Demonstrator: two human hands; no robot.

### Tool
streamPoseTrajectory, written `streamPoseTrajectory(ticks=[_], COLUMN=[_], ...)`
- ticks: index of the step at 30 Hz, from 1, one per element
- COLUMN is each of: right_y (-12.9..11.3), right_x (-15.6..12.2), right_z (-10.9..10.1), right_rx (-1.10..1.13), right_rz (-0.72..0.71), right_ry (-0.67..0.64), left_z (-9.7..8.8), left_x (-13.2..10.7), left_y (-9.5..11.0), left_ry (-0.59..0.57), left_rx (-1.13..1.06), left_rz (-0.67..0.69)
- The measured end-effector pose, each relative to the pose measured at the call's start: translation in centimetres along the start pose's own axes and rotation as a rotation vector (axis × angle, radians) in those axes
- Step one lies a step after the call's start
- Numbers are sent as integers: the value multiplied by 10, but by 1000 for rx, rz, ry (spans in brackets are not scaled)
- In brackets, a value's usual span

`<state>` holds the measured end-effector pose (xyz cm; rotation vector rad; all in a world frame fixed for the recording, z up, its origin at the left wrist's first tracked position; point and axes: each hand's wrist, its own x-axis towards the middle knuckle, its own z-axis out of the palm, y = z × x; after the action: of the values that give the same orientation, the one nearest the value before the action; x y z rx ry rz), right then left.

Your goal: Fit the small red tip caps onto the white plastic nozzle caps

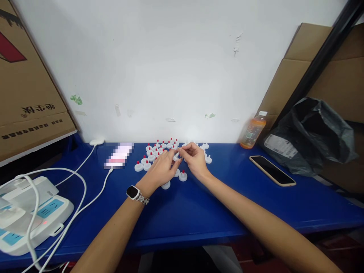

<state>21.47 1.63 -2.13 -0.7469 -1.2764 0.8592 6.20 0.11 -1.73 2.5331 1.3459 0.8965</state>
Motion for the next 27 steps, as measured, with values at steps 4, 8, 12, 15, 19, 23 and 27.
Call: streamPoseTrajectory(ticks=[4,8,12,15,19,23,27], right_y=[-2,-4,-2,-1,-1,-1,4], right_x=[-1,-4,-6,-6,-8,-11,-3], right_z=[1,4,6,6,7,12,13], right_rx=[-13,-15,-3,37,24,24,-5], right_rz=[-47,-65,-55,-47,-33,15,53], right_ry=[1,24,69,101,77,59,36], left_z=[-1,0,2,2,-1,-5,-2], left_x=[0,0,0,1,0,1,2], left_y=[2,1,0,-1,-1,0,-4], left_ry=[5,21,36,51,48,27,58], left_rx=[35,17,-20,-34,-19,-23,-18], left_rz=[20,21,33,28,40,40,21])
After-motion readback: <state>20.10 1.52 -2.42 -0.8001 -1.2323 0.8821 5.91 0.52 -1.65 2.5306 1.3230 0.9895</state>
